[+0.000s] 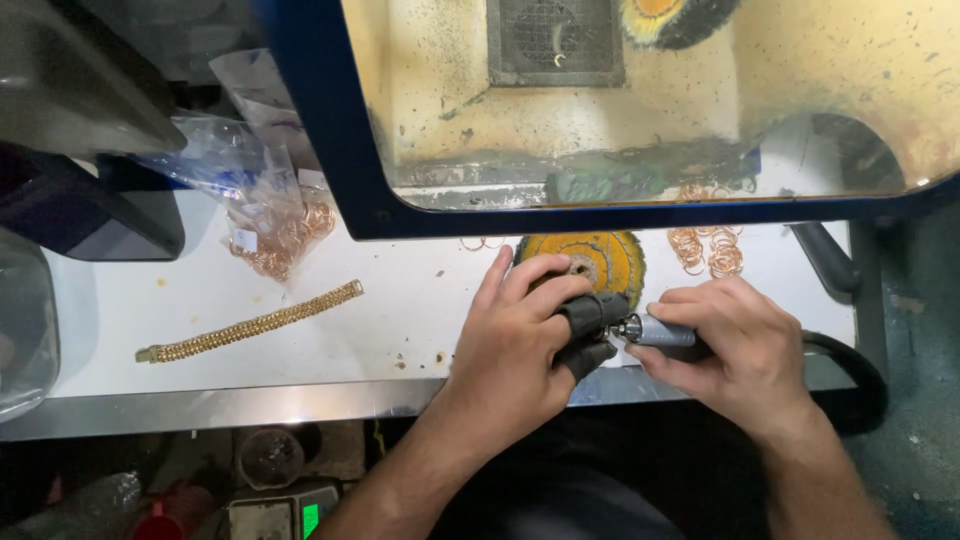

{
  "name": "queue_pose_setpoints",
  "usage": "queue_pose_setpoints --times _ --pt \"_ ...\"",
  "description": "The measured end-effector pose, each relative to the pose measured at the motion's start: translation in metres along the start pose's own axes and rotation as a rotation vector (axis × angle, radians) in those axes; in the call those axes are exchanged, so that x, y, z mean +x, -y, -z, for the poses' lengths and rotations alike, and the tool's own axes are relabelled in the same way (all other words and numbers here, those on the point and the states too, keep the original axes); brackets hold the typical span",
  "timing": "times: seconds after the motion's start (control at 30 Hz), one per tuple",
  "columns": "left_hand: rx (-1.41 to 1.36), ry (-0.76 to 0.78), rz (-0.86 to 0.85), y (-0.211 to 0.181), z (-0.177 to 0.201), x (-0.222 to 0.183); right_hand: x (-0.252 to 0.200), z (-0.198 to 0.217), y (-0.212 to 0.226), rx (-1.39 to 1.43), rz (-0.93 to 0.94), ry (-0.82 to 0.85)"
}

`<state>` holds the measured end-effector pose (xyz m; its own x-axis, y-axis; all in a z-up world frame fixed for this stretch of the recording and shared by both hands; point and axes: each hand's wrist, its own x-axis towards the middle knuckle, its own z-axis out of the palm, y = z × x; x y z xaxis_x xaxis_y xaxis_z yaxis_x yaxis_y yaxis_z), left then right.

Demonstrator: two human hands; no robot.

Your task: Polishing small metal jewelry components using a handheld rotary tool and a bench-mounted polishing wheel.

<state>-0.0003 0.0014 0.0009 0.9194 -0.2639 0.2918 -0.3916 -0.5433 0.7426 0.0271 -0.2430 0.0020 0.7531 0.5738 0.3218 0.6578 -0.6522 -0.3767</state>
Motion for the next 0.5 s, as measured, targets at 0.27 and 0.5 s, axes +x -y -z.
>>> queue_pose_setpoints --times 0.27,0.5 --pt "-0.004 -0.003 0.013 -0.003 -0.001 0.000 -0.040 0.010 -0.015 -0.066 -0.074 -0.180" --pt "-0.011 0.001 0.015 -0.005 0.002 0.000 -0.057 0.000 -0.022 -0.251 -0.192 -0.379"
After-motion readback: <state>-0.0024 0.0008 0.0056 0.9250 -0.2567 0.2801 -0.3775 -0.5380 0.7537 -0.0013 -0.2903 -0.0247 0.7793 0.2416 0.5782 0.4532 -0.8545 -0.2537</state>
